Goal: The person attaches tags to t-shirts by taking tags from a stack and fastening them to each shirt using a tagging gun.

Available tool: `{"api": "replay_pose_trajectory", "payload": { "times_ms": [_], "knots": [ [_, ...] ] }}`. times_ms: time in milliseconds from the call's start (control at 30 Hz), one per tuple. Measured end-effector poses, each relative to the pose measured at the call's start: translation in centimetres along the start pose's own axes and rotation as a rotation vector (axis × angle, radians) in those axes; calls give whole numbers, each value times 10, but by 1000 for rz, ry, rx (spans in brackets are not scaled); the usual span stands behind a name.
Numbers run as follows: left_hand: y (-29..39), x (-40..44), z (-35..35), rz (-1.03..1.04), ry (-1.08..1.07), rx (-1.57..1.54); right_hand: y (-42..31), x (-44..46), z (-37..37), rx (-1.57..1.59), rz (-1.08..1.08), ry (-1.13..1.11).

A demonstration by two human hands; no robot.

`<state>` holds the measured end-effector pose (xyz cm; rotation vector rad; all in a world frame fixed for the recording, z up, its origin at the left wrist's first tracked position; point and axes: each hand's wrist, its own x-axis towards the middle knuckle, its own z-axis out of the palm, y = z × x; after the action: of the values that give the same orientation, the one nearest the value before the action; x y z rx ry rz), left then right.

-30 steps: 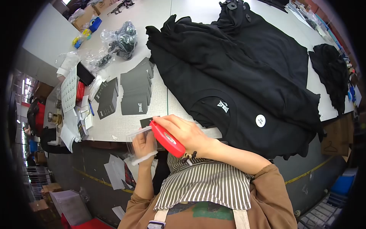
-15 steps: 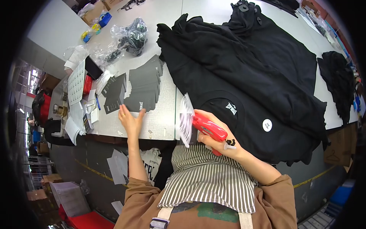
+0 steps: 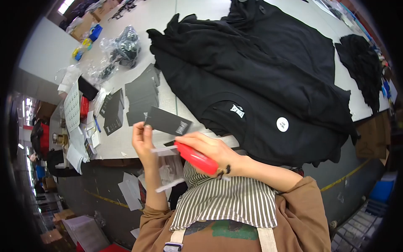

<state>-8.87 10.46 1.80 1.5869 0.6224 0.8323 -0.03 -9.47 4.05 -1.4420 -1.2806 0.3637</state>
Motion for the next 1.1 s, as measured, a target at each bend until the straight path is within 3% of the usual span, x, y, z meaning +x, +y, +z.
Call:
{"api": "replay_pose_trajectory", "payload": {
  "times_ms": [67, 233, 433, 567, 633, 667, 767, 900, 1100],
  "knots": [
    [6, -17, 18, 11, -194, 25, 10, -4, 5, -257, -50, 96],
    [25, -26, 36, 43, -262, 19, 13, -9, 0, -273, 78, 199],
    [22, -30, 59, 175, -239, 154, 17, -19, -5, -288, 89, 268],
    [6, -35, 72, 302, -220, 222, 11, -24, -15, -38, 108, 333],
    [9, -35, 77, 251, -289, 209, -2, -36, -24, 738, 456, 365],
    [12, -35, 79, 200, -350, 198, -2, -45, -26, 736, 458, 372],
    [13, -29, 87, 95, -467, 176, 7, -66, -31, 667, 442, 466],
    [4, 0, 104, 244, -713, 436, 14, -79, -39, 63, 270, 200],
    [-3, 0, 115, 76, -734, 425, 12, -53, -27, -193, 306, 301]
  ]
}}
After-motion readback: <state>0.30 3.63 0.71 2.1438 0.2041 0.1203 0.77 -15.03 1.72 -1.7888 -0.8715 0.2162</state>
